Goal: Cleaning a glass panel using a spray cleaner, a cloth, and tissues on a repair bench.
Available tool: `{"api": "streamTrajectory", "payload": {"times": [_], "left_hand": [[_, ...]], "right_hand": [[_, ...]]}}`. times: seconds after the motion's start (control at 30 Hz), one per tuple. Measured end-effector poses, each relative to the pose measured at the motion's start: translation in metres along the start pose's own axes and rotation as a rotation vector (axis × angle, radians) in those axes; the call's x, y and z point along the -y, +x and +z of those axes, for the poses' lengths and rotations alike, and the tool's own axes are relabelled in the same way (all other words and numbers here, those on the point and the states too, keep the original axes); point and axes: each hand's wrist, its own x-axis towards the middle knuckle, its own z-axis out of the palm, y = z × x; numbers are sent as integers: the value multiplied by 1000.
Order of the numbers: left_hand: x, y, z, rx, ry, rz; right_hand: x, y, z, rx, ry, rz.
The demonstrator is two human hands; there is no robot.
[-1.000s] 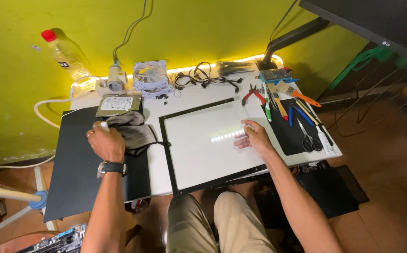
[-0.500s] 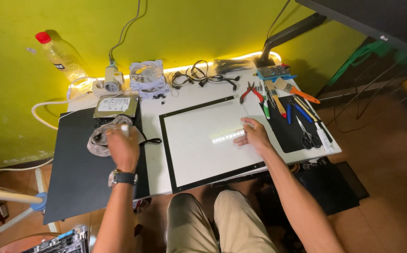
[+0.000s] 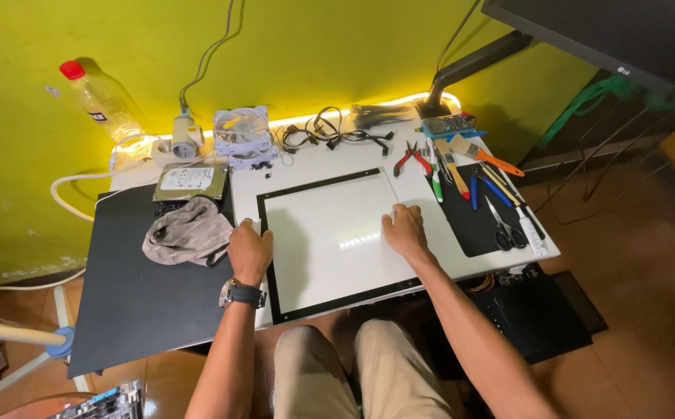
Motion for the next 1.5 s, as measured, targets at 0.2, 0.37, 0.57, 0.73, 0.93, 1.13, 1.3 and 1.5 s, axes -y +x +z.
{"api": "streamTrajectory", "payload": {"times": [0.2,0.37,0.57,0.73,0.93,1.13,1.3,1.5], "left_hand": [[-4,-4,-13,13,-27,24],[-10,-11,-16,17,-39,42],[-3,-9,-8,-15,10,86],[-32,-23,-20,-99,28,90],[-96,-38,-36,39,-348,168],[-151,-70,-44,346,-579,185],[-165,-76,-63,450,-631,226],[-106,-52,-12,185,-346,452]], "right_hand": [[32,-33,-15,-30,-50,-8],[45,-45,-26,-28,-102,-34],[52,-55,-33,13,-204,-85],[87,-90,-54,7,-248,-121],[116,-119,-75,170,183,-459],[114,-101,-41,353,507,-549],[107,-90,-43,224,556,-505],[44,-32,-48,405,1395,-173]]}}
